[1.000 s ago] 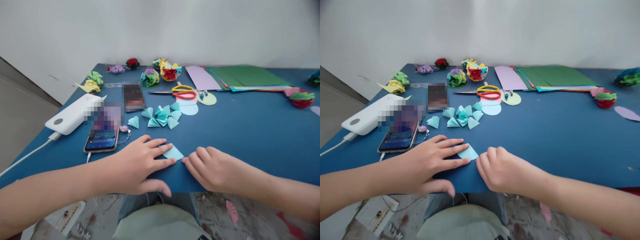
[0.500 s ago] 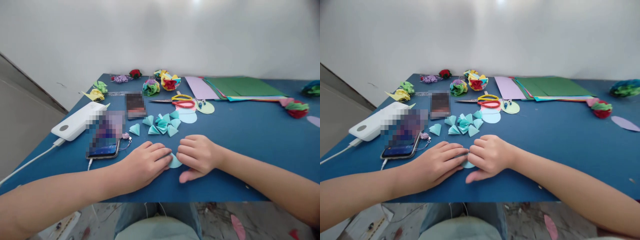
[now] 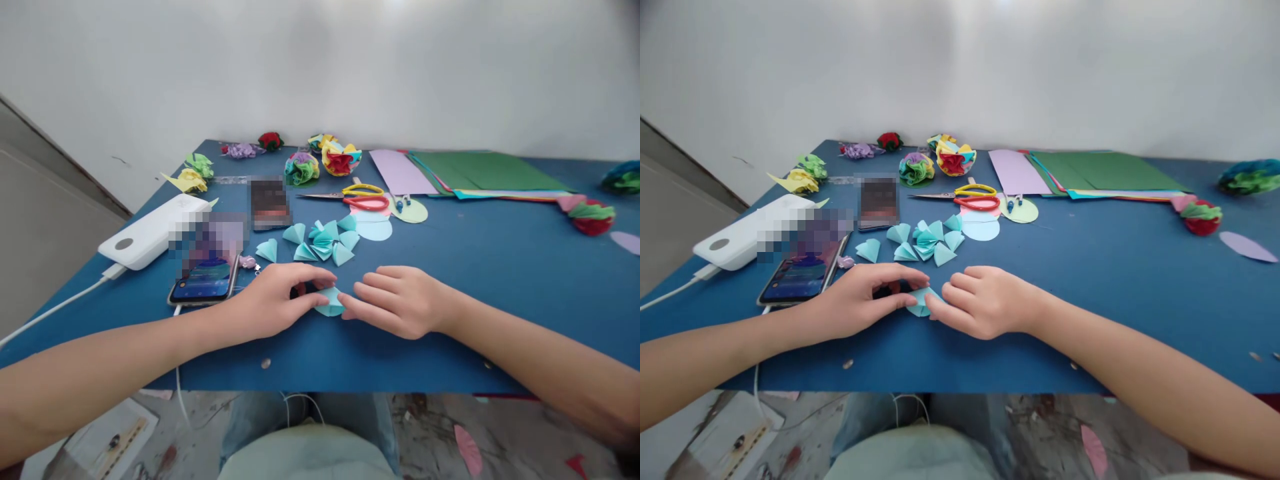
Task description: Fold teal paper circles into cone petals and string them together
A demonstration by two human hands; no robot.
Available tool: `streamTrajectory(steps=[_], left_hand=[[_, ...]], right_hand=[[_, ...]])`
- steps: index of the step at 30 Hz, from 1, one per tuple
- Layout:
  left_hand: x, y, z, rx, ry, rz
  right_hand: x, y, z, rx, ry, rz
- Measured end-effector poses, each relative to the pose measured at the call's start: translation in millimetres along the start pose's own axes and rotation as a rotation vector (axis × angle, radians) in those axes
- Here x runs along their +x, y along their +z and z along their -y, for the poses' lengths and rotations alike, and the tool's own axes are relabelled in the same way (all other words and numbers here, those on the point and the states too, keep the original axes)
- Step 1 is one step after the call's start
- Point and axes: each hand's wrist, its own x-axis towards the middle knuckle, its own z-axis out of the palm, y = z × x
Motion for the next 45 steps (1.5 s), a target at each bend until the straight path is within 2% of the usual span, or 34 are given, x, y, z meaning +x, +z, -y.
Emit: streamTrajectory(steps=[9, 12, 17, 19, 25, 29, 32, 35, 38, 43, 45], left_hand=[[-3.1, 0.7, -7.2, -0.006, -0.061, 0.038], [-3.2, -0.2, -9.4, -0.112, -0.097, 0.066], [-1.6, -1.3, -11.0, -0.359, -0.129, 0.184], [-2.0, -0.3, -11.5, -0.395, -0.122, 0.164], [-1.7, 2.6, -7.9, -0.470, -0.140, -0.026], [0.9, 4.0, -4.3, -0.486, -0.163, -0.048], [1.4, 4.1, -5.3, -0.484, -0.154, -0.039], [0.3, 1.6, -8.7, -0.412, -0.149, -0.069], [-2.0, -2.0, -10.8, -0.242, -0.100, -0.169], [-8.3, -3.1, -10.4, 0.147, 0.219, -0.358], [-9.9, -2.2, -10.3, 0.221, 0.282, -0.396]], right_hand=[[0.7, 5.3, 6.5, 0.089, 0.078, 0.063], [1.6, 3.4, 5.4, 0.096, 0.056, 0.029], [4.0, -5.0, 2.2, 0.030, -0.040, -0.044], [5.3, -9.8, 3.8, -0.004, -0.077, -0.077], [6.9, -12.9, 10.5, -0.152, -0.144, -0.073], [8.7, -7.1, 11.2, -0.179, -0.145, -0.101], [11.4, -7.6, 13.0, -0.210, -0.208, -0.089], [12.5, -10.6, 14.7, -0.240, -0.239, -0.100], [11.6, -13.2, 14.5, -0.268, -0.201, -0.119], [11.5, -16.2, 13.1, -0.296, -0.142, -0.127], [12.2, -16.5, 13.7, -0.284, -0.140, -0.132]])
